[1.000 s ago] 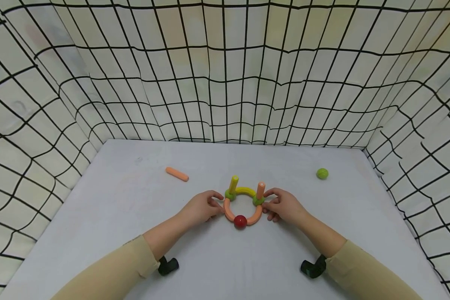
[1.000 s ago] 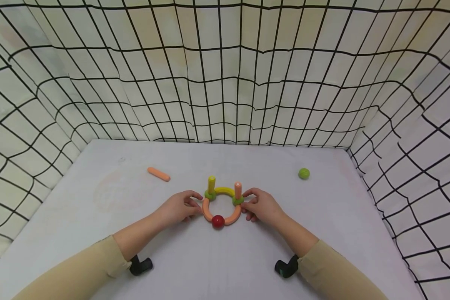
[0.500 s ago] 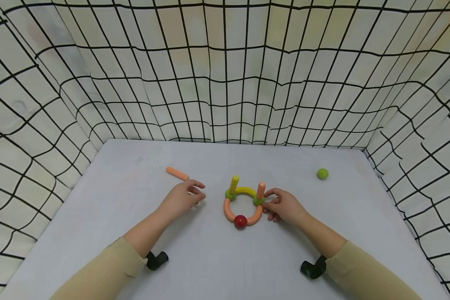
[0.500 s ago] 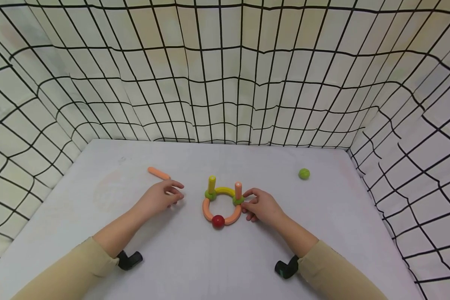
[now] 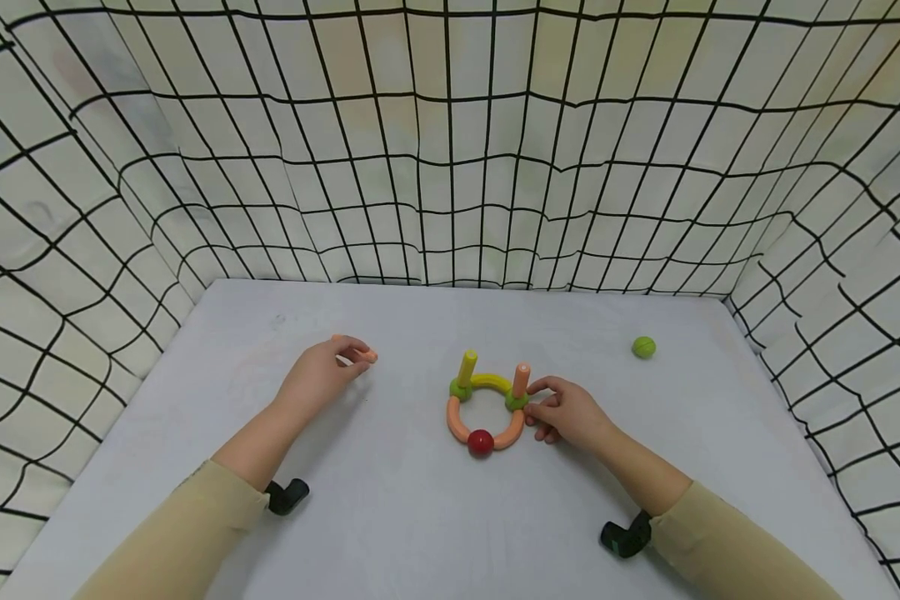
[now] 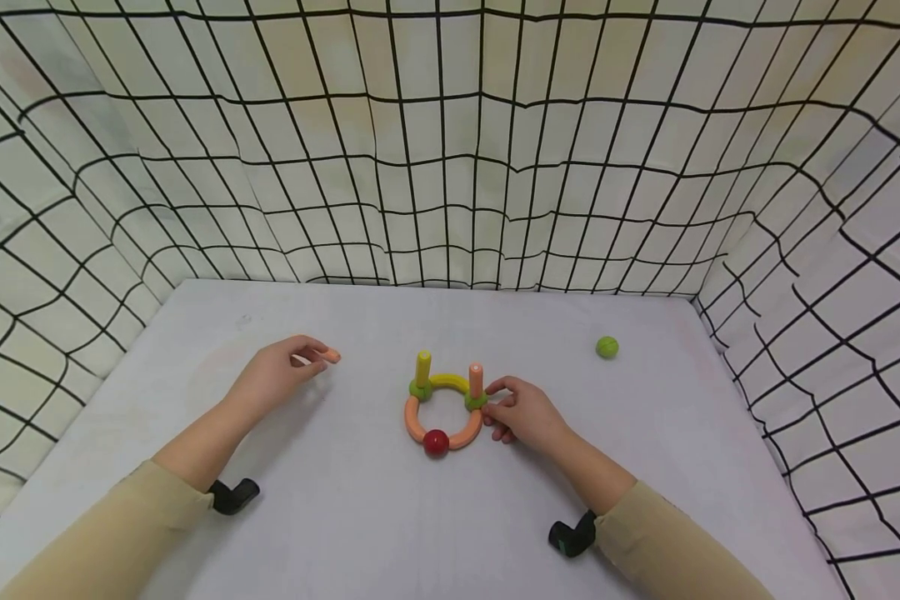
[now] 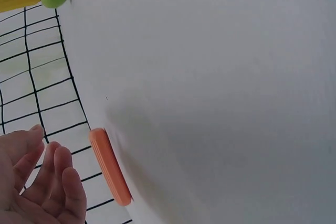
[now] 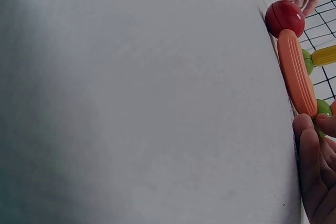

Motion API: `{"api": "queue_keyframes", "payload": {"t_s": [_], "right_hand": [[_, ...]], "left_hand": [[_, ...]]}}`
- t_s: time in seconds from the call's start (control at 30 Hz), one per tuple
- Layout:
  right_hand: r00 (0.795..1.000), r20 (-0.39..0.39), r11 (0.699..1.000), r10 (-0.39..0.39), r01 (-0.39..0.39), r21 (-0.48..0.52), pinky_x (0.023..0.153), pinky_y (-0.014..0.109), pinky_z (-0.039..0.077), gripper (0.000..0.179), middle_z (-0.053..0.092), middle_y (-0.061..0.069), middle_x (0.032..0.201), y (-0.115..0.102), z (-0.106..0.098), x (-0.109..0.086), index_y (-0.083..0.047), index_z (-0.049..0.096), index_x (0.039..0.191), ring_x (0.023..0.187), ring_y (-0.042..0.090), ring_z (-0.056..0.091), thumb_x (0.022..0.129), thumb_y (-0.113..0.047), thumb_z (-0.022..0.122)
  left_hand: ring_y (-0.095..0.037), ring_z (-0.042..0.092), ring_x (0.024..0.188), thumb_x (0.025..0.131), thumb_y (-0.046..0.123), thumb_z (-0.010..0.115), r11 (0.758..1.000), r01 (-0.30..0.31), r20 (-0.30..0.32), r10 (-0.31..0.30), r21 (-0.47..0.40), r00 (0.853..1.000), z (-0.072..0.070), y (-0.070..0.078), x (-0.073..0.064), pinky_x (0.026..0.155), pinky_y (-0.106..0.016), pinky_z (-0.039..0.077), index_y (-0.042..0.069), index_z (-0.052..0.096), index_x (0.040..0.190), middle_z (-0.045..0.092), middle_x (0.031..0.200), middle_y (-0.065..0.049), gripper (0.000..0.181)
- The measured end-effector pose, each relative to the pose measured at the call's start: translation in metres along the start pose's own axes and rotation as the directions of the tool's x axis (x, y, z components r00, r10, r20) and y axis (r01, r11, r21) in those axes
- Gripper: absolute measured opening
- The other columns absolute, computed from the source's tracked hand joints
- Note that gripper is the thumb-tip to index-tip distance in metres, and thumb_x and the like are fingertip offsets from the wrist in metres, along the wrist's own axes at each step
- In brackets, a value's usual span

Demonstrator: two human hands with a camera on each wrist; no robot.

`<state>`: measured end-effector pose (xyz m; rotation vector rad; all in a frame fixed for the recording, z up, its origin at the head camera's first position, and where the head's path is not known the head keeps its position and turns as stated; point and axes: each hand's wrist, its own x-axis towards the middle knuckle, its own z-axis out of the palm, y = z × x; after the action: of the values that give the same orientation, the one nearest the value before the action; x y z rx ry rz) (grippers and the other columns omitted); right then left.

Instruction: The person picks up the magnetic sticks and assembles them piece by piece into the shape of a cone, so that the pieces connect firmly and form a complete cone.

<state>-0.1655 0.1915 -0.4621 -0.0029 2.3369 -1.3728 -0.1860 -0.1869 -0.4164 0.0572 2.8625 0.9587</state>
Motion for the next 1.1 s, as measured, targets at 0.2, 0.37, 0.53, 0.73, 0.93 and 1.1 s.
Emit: {"api": "queue_keyframes", "payload": {"t_s": [0.2,0.37,0.53,0.73,0.93,1.1], "right_hand": [[1.000,-0.006,1.000,-0.004,0.004,0.002,0.058,0.031,0.054,0.034,0.071,0.004,0.078,0.003,0.000,0.001,-0.005,0.055,0.123,0.058,0.019,0.064,0.094,-0.014,0.069],[1.000,-0.009,1.000,0.003,-0.003,-0.001,0.059,0.030,0.054,0.033,0.070,0.004,0.078,0.003,0.000,0.001,-0.005,0.055,0.123,0.058,0.019,0.063,0.094,-0.014,0.069],[1.000,-0.012,1.000,0.004,-0.004,-0.007,0.059,0.031,0.054,0.033,0.070,0.004,0.078,0.004,-0.001,0.002,-0.006,0.055,0.123,0.058,0.019,0.064,0.094,-0.014,0.069],[1.000,-0.014,1.000,0.003,-0.003,-0.014,0.059,0.030,0.054,0.032,0.070,0.004,0.078,0.003,-0.001,0.002,-0.007,0.056,0.122,0.058,0.019,0.064,0.094,-0.015,0.069],[1.000,-0.010,1.000,-0.005,0.005,-0.021,0.059,0.030,0.054,0.032,0.070,0.004,0.077,0.002,0.000,0.001,-0.007,0.056,0.123,0.058,0.019,0.064,0.094,-0.015,0.069],[1.000,-0.009,1.000,-0.011,0.011,-0.023,0.058,0.030,0.054,0.032,0.070,0.003,0.077,0.001,0.000,0.001,-0.007,0.056,0.122,0.058,0.019,0.064,0.094,-0.015,0.069]], "left_hand": [[-0.026,0.058,0.108,0.098,0.023,0.063,0.998,-0.021,0.008,0.021,0.066,1.000,-0.005,-0.006,0.006,0.081,-0.041,0.048,0.015,0.061,0.128,0.066,0.116,-0.003,0.030],[-0.027,0.058,0.107,0.098,0.021,0.063,0.988,-0.076,0.017,0.074,0.135,0.997,-0.007,-0.009,0.013,0.086,-0.044,0.047,0.014,0.063,0.128,0.066,0.121,-0.004,0.030],[-0.034,0.056,0.120,0.097,0.016,0.065,0.963,-0.136,0.038,0.131,0.233,0.991,-0.007,-0.014,0.023,0.099,-0.051,0.043,0.009,0.063,0.131,0.064,0.130,-0.008,0.035],[-0.033,0.051,0.130,0.095,0.008,0.065,0.937,-0.217,0.088,0.201,0.272,0.976,-0.008,-0.023,0.038,0.106,-0.051,0.038,0.004,0.062,0.131,0.072,0.116,0.001,0.037],[-0.034,0.051,0.130,0.095,0.004,0.061,0.928,-0.226,0.124,0.198,0.295,0.972,-0.009,-0.024,0.048,0.106,-0.050,0.038,0.002,0.062,0.131,0.074,0.108,0.004,0.036],[-0.036,0.057,0.121,0.094,0.010,0.068,0.899,-0.248,0.117,0.220,0.362,0.969,-0.006,-0.023,0.052,0.100,-0.050,0.044,0.006,0.068,0.125,0.069,0.119,-0.011,0.032]]}}
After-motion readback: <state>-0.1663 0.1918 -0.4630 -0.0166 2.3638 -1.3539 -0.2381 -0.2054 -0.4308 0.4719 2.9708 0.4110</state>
